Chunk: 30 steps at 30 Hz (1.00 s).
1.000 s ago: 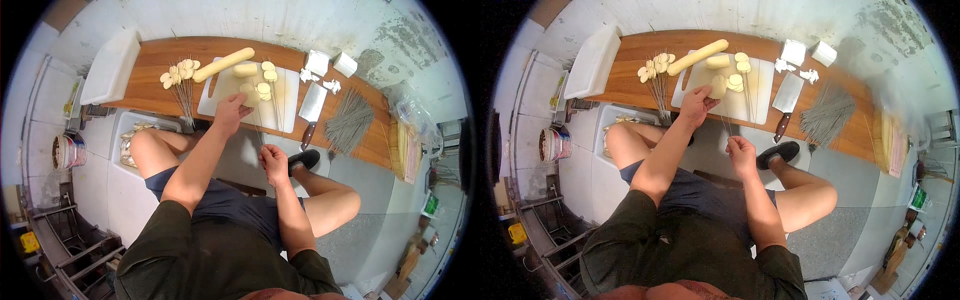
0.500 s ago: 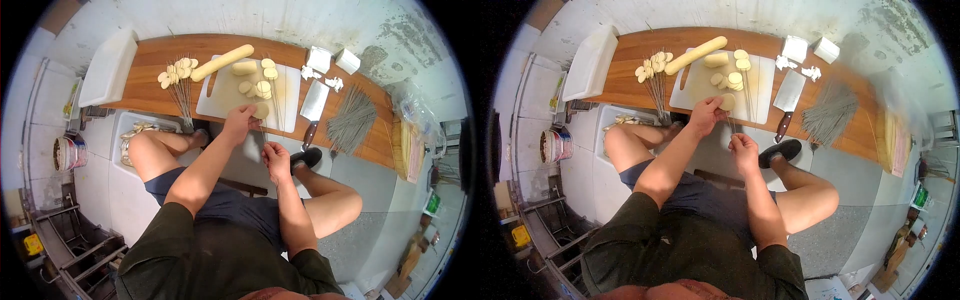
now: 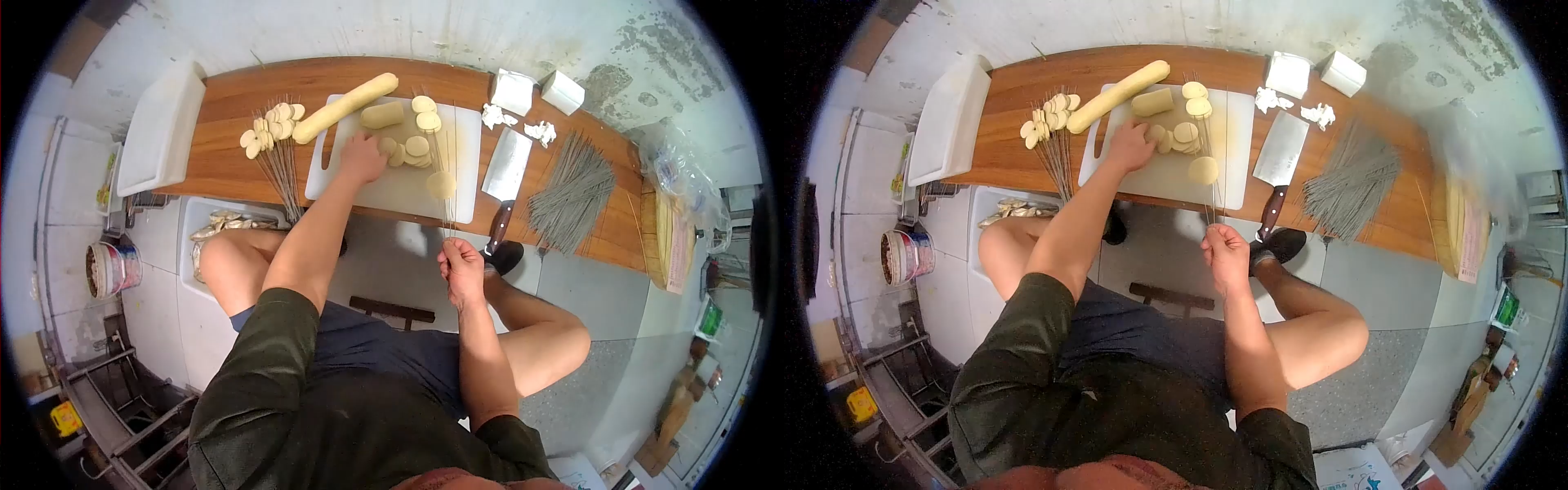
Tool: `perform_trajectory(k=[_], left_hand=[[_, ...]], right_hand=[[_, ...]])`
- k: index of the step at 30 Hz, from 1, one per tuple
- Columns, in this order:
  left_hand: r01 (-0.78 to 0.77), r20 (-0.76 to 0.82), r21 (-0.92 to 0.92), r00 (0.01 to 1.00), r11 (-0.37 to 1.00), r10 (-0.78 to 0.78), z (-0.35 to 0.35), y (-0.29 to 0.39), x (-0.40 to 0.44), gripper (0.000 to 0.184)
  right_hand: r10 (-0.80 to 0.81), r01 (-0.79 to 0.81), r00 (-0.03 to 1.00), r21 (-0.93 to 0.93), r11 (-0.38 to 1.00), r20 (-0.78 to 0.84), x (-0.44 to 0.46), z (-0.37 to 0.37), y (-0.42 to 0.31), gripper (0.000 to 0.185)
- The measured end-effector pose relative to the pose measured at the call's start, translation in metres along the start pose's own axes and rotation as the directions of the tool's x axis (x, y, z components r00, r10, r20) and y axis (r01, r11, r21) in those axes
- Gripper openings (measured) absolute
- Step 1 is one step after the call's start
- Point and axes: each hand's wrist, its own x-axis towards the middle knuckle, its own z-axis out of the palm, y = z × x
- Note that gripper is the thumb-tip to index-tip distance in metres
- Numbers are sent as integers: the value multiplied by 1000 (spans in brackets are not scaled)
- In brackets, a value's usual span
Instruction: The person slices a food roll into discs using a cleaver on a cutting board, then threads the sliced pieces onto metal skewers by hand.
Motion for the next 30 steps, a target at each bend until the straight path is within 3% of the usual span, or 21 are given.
perform_trajectory(k=[2,5,8,11,14,17,23,26,30], left_hand=[[43,8,-2,999,999,-43,0,2,-2,48],[97,-39,-154,994,983,-104,-2,-1,-7,46],[165,56,-528,986,833,-160,5,-18,-7,41],[250,129,-852,952,460,-279,-10,-12,-23,33],[276,282,-959,921,-60,-267,-24,-11,-36,28],[264,314,-934,927,-240,-205,-47,3,-53,27],[224,246,-906,969,-360,-15,-74,12,-75,29],[182,195,-945,981,-273,-19,-74,12,-78,29],[175,188,-942,982,-285,-20,-80,12,-82,30]], right_hand=[[10,-10,1000,-1,1000,-4,0,2,-3,11],[17,-17,1000,1,1000,-8,4,2,1,10],[30,-30,999,-13,999,11,5,3,1,9],[41,-39,999,-56,998,26,2,4,-4,9],[55,-48,996,-96,994,69,-2,9,-5,9],[49,-27,991,-169,985,126,-8,14,-6,9],[15,30,984,-248,968,179,-19,19,-1,11],[36,13,982,-257,966,184,-25,20,-4,10],[50,0,975,-224,975,217,-28,16,-3,10]])
